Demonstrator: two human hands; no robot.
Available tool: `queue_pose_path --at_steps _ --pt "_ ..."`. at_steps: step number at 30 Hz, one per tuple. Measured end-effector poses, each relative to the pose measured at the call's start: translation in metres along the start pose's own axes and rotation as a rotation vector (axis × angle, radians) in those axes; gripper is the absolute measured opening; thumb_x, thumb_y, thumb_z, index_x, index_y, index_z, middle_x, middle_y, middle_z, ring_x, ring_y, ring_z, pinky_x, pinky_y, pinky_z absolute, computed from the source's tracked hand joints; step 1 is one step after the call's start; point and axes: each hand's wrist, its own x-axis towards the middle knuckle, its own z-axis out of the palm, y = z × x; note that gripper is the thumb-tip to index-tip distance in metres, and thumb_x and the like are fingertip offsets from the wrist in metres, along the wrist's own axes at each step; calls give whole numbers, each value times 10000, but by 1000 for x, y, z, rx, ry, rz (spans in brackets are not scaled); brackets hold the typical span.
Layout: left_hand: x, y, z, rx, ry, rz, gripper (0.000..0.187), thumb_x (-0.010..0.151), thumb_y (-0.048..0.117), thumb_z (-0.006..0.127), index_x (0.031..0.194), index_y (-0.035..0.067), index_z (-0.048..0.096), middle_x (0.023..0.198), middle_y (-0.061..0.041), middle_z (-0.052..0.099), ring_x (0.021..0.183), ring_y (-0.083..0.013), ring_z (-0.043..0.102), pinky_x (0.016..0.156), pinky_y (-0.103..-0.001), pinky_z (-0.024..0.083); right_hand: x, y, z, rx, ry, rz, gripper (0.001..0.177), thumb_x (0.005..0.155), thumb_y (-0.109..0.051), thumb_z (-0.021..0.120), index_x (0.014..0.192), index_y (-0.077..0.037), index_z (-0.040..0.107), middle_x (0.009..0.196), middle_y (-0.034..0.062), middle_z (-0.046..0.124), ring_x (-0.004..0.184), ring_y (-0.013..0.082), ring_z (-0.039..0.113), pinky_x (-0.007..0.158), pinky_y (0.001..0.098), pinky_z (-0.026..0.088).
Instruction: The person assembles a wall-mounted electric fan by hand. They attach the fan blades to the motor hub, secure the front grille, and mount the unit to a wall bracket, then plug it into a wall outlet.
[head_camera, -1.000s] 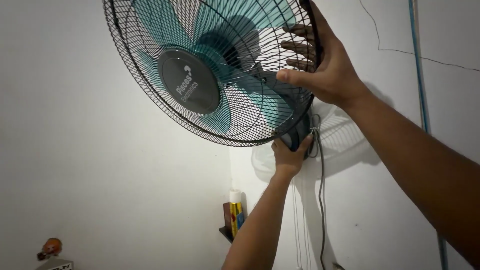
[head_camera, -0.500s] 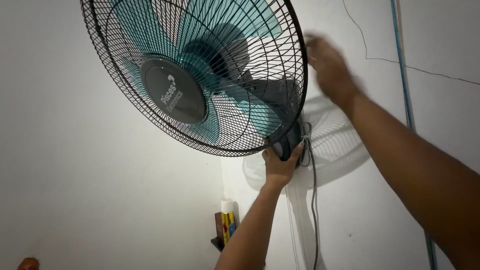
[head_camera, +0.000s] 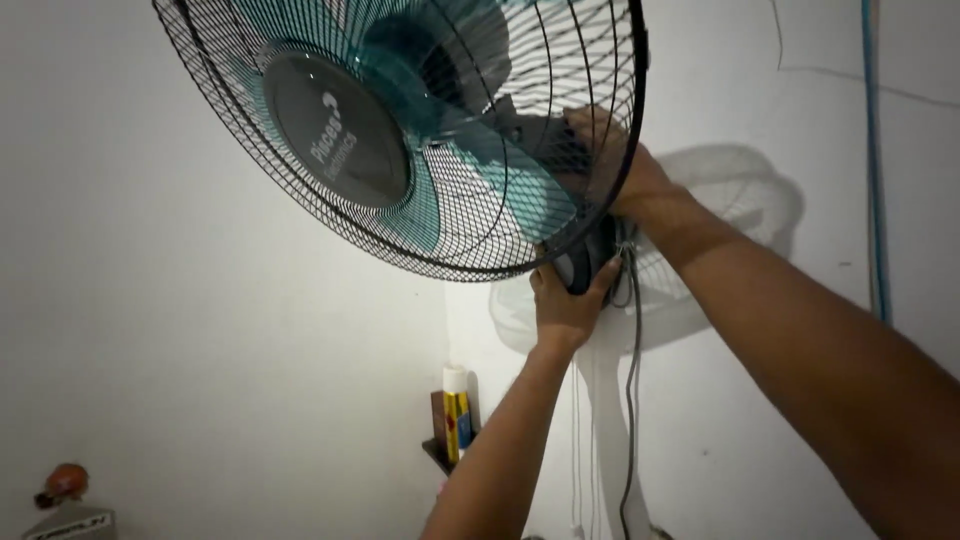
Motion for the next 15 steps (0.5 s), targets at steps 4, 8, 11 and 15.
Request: queue_pose_path --at_steps 4,8,11,15 --pt "-4 -13 -4 -90 -85 68 1172 835 587 741 1601 -37 109 1483 -312 426 1365 -421 496 1121 -422 426 -3 2 11 -296 148 -257 1017 895 -387 781 1594 131 253 1593 367 256 1432 482 235 1178 478 260" --pt "-26 -40 -16 -129 -194 -13 1146 875 518 704 1622 -5 10 1598 -289 297 1385 -402 455 1107 -419 423 -42 -23 -12 -13 64 -164 909 923 -369 735 1613 12 284 1657 286 266 1541 416 253 1261 419 273" --pt "-51 -62 -19 -162 -263 -88 1120 868 501 674 1624 9 10 1613 -285 275 1378 -409 452 1050 -465 470 -71 -43 -20 0 95 -239 891 890 -318 751 1618 -19 333 1658 247 318 1543 407 310 1283 427 307" --pt "-90 -94 -11 -119 -200 5 1018 926 469 674 1616 -33 119 1602 -314 312 1405 -418 456 1133 -462 409 -109 -49 -16 18 100 -175 843 885 -258 777 1595 -44 377 1622 254 341 1511 433 342 1236 431 371"
